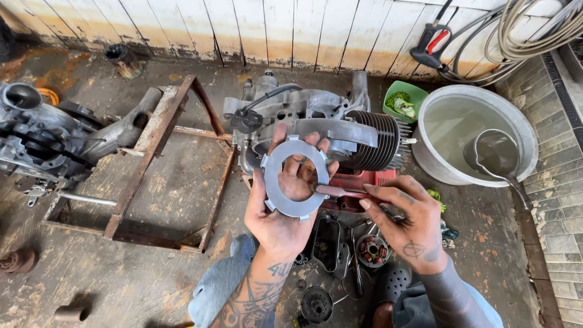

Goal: Cleaning a clutch plate with a brush and assembling motorcycle engine components

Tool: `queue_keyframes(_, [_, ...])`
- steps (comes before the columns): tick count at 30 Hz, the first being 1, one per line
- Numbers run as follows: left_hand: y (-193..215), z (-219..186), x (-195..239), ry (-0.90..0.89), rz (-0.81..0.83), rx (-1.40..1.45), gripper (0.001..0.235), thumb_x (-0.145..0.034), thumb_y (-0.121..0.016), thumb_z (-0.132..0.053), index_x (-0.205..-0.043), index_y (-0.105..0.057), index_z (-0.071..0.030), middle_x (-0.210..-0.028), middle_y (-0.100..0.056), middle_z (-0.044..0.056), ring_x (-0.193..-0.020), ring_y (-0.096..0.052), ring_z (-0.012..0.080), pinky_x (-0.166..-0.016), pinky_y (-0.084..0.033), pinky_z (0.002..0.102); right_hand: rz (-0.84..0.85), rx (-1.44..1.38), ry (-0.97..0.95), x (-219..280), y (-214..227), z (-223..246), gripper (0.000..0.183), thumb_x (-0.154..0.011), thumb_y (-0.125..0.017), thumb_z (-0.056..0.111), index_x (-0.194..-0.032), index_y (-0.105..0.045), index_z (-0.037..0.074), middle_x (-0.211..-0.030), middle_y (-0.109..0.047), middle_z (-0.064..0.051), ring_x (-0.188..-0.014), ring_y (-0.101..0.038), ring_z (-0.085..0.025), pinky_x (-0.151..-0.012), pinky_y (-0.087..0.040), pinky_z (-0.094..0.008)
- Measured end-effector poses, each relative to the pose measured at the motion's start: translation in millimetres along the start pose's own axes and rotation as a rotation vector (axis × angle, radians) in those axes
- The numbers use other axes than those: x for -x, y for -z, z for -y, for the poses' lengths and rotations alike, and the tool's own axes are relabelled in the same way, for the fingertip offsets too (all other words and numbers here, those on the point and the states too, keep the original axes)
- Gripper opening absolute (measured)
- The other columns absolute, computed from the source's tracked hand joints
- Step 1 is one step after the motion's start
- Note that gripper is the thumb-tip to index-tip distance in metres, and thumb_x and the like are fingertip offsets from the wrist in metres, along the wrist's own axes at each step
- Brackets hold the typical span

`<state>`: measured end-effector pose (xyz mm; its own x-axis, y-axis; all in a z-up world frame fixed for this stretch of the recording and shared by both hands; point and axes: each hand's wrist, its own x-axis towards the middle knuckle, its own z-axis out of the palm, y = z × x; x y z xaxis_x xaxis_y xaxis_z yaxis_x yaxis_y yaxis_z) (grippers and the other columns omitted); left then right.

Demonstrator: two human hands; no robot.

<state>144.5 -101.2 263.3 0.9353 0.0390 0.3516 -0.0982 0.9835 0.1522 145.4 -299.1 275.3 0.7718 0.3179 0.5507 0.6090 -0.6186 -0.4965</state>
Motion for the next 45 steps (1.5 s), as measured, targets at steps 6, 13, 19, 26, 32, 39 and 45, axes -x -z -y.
queue_keyframes(6, [4, -2, 0, 0.021, -0.031, 0.044, 0.071, -0.105, -0.042, -0.042, -0.167, -0.022, -0.013, -0.157, -0.04, 0.024, -0.15, -0.035, 0.0399, -0.123, -0.032, 0.061, 0.1, -0.156, 0.004, 9, -9, 7, 0.025, -0.078, -0.082, 0.017, -0.1, -0.078, 0.007, -0.093, -0.069, -0.006, -0.071, -0.062, -0.014, -0.059, -0.05, -0.026])
queue_keyframes(13, [-5, -3, -3, 0.081, -0.041, 0.081, 0.072, -0.103, -0.04, -0.042, -0.164, -0.024, -0.007, -0.155, -0.039, 0.028, -0.149, -0.035, 0.045, -0.123, -0.03, 0.063, 0.092, -0.122, 0.0, 8, -1, 9, 0.025, -0.077, -0.082, 0.014, -0.101, -0.078, 0.006, -0.096, -0.071, -0.009, -0.071, -0.066, -0.017, -0.061, -0.054, -0.027])
queue_keyframes(19, [4, 0, -3, 0.091, 0.021, 0.09, 0.07, -0.104, -0.033, -0.046, -0.154, -0.04, 0.004, -0.157, -0.043, 0.026, -0.154, -0.031, 0.0463, -0.128, -0.025, 0.062, 0.002, -0.094, -0.075, 4, 6, -17, 0.024, -0.076, -0.084, 0.009, -0.097, -0.077, 0.001, -0.094, -0.069, -0.009, -0.066, -0.063, -0.013, -0.057, -0.055, -0.022])
queue_keyframes(26, [3, -1, -5, 0.111, 0.016, 0.108, 0.075, -0.103, -0.03, -0.047, -0.148, -0.044, 0.011, -0.157, -0.042, 0.027, -0.151, -0.035, 0.0419, -0.128, -0.022, 0.059, 0.035, -0.011, 0.115, 4, 8, -3, 0.028, -0.07, -0.084, 0.011, -0.097, -0.077, 0.006, -0.097, -0.073, -0.006, -0.083, -0.068, -0.021, -0.073, -0.054, -0.033])
queue_keyframes(32, [-3, 3, -4, 0.093, 0.01, 0.022, 0.075, -0.099, -0.039, -0.049, -0.149, -0.044, 0.006, -0.151, -0.05, 0.025, -0.144, -0.045, 0.0366, -0.115, -0.037, 0.063, -0.068, 0.035, -0.074, 5, 17, -16, 0.025, -0.074, -0.085, 0.009, -0.098, -0.079, 0.004, -0.093, -0.068, -0.007, -0.072, -0.06, -0.016, -0.061, -0.049, -0.027])
queue_keyframes(39, [-3, 3, -1, 0.102, -0.009, 0.031, 0.074, -0.099, -0.04, -0.047, -0.146, -0.047, 0.009, -0.153, -0.047, 0.029, -0.142, -0.044, 0.0391, -0.117, -0.035, 0.057, -0.095, 0.015, -0.043, 4, 22, -22, 0.022, -0.076, -0.083, 0.012, -0.095, -0.077, 0.002, -0.09, -0.068, -0.007, -0.067, -0.056, -0.013, -0.056, -0.045, -0.025])
queue_keyframes(45, [1, 3, 0, 0.114, 0.016, 0.033, 0.071, -0.099, -0.039, -0.047, -0.143, -0.053, 0.007, -0.154, -0.046, 0.03, -0.142, -0.044, 0.0386, -0.117, -0.032, 0.053, -0.079, 0.026, 0.052, 7, 17, -21, 0.025, -0.075, -0.084, 0.015, -0.098, -0.079, 0.005, -0.09, -0.068, -0.004, -0.07, -0.057, -0.012, -0.059, -0.047, -0.024])
